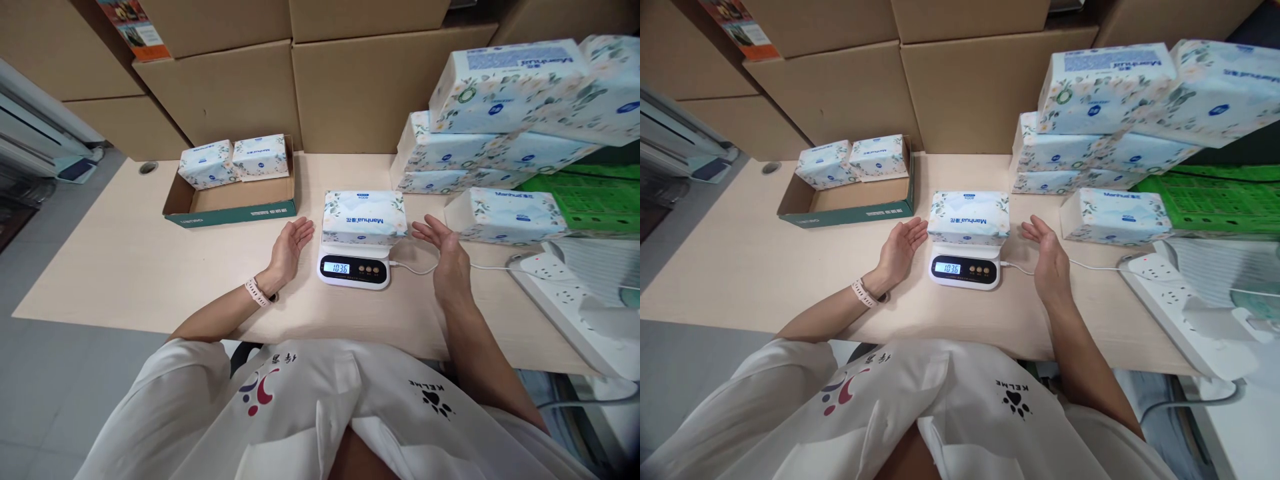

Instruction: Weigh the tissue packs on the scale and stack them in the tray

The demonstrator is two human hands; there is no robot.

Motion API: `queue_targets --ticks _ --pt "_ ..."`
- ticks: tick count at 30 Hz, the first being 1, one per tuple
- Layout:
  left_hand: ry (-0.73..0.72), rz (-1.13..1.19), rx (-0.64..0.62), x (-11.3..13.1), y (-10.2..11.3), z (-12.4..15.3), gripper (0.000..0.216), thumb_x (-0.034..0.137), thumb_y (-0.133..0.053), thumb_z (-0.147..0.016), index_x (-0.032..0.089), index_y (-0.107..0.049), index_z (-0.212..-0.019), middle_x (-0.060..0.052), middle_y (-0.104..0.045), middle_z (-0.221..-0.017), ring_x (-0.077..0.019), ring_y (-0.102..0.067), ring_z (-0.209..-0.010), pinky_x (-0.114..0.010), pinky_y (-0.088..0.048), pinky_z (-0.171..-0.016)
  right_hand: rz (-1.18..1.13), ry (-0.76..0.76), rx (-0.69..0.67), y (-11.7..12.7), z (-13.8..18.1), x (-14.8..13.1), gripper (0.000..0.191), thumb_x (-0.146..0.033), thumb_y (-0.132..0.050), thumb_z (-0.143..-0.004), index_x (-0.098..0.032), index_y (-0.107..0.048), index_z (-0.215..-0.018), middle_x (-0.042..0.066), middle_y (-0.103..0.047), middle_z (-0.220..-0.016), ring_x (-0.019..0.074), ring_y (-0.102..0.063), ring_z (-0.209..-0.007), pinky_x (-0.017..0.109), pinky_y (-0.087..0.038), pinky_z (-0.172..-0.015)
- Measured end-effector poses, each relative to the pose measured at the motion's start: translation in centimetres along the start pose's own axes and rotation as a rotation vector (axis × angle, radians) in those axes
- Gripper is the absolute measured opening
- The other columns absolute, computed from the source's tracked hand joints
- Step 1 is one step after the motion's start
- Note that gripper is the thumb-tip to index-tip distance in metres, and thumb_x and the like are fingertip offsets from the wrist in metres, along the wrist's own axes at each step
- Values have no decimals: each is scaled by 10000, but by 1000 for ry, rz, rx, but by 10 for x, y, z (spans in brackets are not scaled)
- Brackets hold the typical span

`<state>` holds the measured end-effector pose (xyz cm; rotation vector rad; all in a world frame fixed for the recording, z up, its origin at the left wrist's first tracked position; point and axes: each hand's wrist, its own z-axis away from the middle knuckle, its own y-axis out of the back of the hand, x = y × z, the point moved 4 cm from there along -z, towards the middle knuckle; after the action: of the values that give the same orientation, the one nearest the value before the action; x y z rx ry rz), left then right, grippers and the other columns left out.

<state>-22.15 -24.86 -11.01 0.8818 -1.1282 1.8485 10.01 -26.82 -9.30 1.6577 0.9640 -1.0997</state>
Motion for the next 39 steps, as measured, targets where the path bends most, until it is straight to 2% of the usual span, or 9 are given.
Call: queue_targets --ticks 6,15,20,27,30,39 --pt "0 1 -4 0 0 -1 438 457 -453 -1153 144 -707 -1324 -174 -736 -1553 -271 -639 -1560 -412 -463 -1374 -12 -30 -4 -2 1 1 915 -910 -385 -1019 -211 -736 -1494 208 -818 -1394 362 -807 -1265 636 -512 -1265" --pt "-12 3 -7 -1 0 0 465 457 -486 -1134 129 -720 -1368 -197 -723 -1566 -280 -627 -1572 -430 -433 -1393 4 -20 -25 -2 2 -2 893 -895 -353 -1035 -224 -735 -1483 194 -827 -1371 357 -809 -1263 625 -524 -1254" --pt "-9 9 -4 0 -1 1 476 450 -481 -1140 110 -717 -1373 -212 -713 -1574 -291 -625 -1574 -423 -437 -1387 -5 -23 -27 -2 2 -1 935 -908 -368 -1027 -185 -742 -1487 213 -830 -1358 364 -811 -1252 622 -518 -1254" --pt "-1 18 6 0 -2 2 475 427 -466 -1146 98 -693 -1403 -217 -699 -1590 -281 -628 -1570 -413 -434 -1388 -12 -34 -32 -1 3 -2 954 -940 -363 -1005 -211 -756 -1481 177 -841 -1351 369 -806 -1254 672 -494 -1267" --pt "-9 21 4 0 -1 1 473 429 -488 -1134 108 -702 -1408 -213 -714 -1572 -289 -636 -1561 -434 -430 -1392 -14 -27 -41 -2 3 -2 982 -936 -363 -1010 -173 -747 -1494 196 -835 -1358 370 -805 -1249 664 -494 -1265" --pt "-15 0 -5 0 -1 1 456 416 -462 -1144 98 -699 -1368 -225 -702 -1582 -280 -656 -1536 -414 -447 -1377 -4 -28 -49 -4 3 -5 945 -913 -357 -1032 -178 -762 -1467 192 -836 -1353 354 -809 -1232 613 -528 -1239"
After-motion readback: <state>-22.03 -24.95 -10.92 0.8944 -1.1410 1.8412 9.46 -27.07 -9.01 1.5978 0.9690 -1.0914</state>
